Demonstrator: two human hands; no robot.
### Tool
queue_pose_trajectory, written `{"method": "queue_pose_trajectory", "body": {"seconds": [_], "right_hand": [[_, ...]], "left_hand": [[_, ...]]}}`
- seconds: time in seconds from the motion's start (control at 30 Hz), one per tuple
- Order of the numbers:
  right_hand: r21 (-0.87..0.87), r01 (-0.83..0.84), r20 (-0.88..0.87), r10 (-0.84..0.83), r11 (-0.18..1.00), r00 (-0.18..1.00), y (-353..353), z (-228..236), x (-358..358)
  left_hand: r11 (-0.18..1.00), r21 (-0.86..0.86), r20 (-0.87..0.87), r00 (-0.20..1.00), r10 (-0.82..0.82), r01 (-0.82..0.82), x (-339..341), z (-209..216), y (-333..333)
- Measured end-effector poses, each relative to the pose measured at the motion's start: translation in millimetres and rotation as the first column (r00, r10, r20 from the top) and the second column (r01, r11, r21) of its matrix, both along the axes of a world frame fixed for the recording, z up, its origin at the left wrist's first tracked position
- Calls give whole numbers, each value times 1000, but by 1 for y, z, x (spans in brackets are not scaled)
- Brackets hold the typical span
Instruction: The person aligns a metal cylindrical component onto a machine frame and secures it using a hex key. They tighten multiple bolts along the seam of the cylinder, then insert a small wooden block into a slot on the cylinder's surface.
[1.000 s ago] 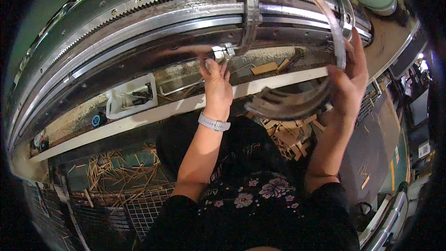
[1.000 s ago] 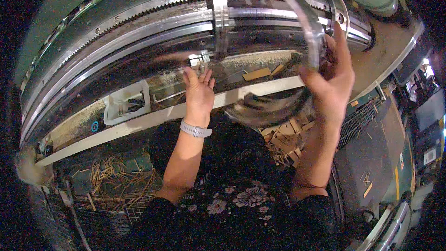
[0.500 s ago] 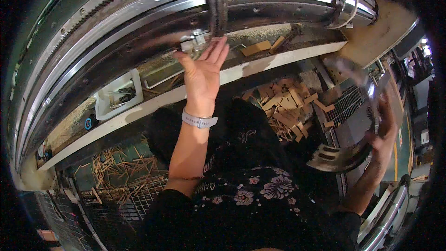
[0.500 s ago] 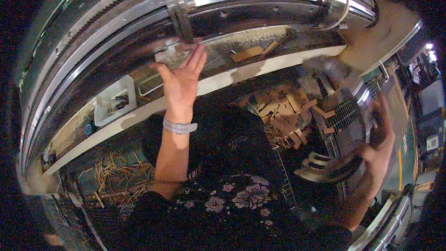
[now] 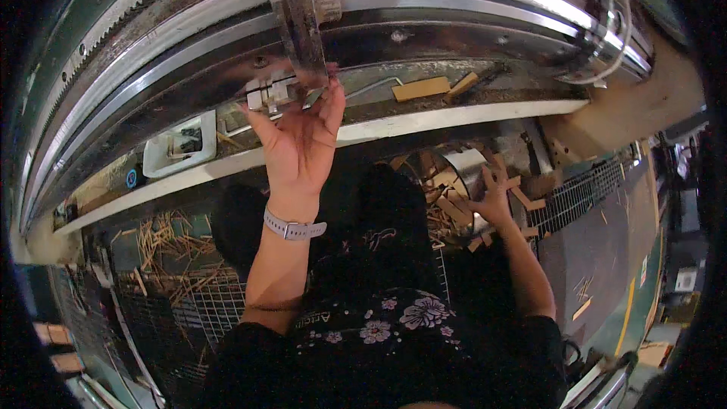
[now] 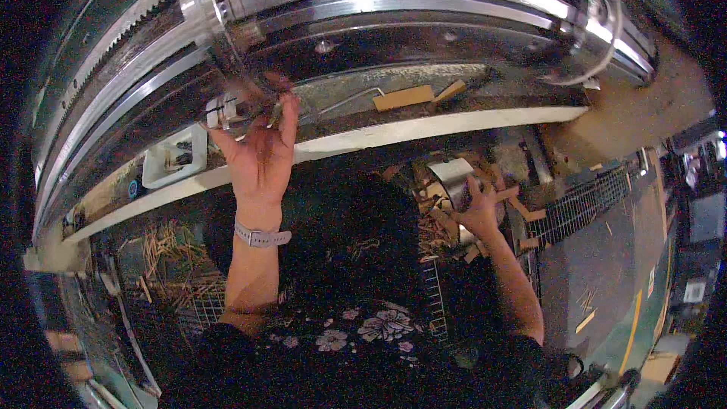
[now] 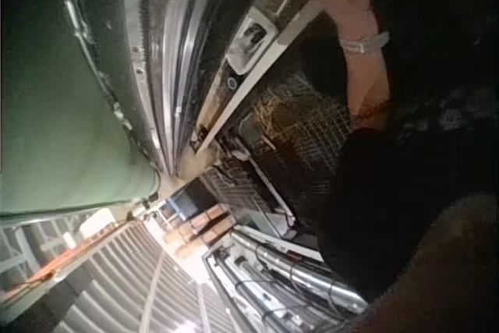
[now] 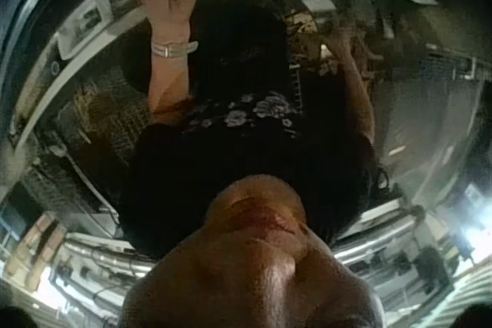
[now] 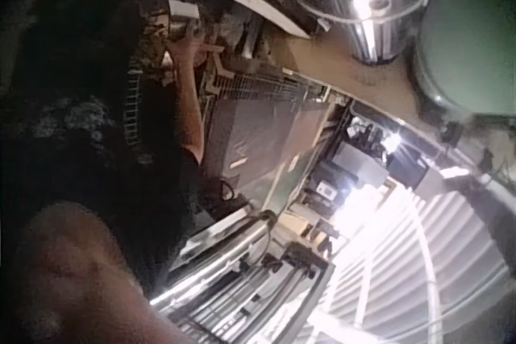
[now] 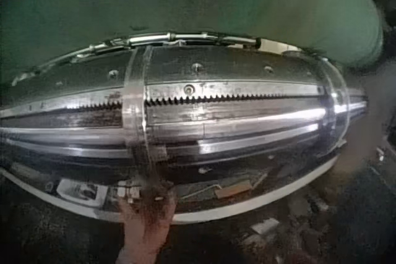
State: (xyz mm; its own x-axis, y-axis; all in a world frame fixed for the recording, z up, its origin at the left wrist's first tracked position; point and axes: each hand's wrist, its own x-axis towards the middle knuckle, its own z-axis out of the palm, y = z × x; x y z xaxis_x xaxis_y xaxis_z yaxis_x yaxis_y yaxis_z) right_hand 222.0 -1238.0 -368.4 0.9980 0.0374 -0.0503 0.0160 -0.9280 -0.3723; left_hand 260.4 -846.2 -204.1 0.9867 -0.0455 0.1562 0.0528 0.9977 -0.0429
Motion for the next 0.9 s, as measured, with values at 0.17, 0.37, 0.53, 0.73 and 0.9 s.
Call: {"method": "queue_pose_trajectory", "body": {"seconds": [0.17, 0.37, 0.53, 0.73, 0.9], "right_hand": [[-21, -134, 10, 135, 991, 991, 28, -95, 71], [17, -171, -48, 171, 985, 984, 72, -161, 128], [-103, -158, -135, 144, 982, 980, 91, -189, 159], [-18, -112, -245, 104, 994, 964, 137, -134, 147], [-175, -238, -239, 193, 956, 952, 129, -149, 152]], "left_hand": [[999, -38, 18, 1000, 14, -14, -4, 19, -7], [994, 50, 1, 995, 100, -100, -14, 17, -13], [992, 86, -154, 983, 100, -88, -37, 10, -13], [998, -60, -275, 961, 8, -25, -75, 4, 4], [993, 107, -300, 952, 70, -39, -105, -20, 26]]}}
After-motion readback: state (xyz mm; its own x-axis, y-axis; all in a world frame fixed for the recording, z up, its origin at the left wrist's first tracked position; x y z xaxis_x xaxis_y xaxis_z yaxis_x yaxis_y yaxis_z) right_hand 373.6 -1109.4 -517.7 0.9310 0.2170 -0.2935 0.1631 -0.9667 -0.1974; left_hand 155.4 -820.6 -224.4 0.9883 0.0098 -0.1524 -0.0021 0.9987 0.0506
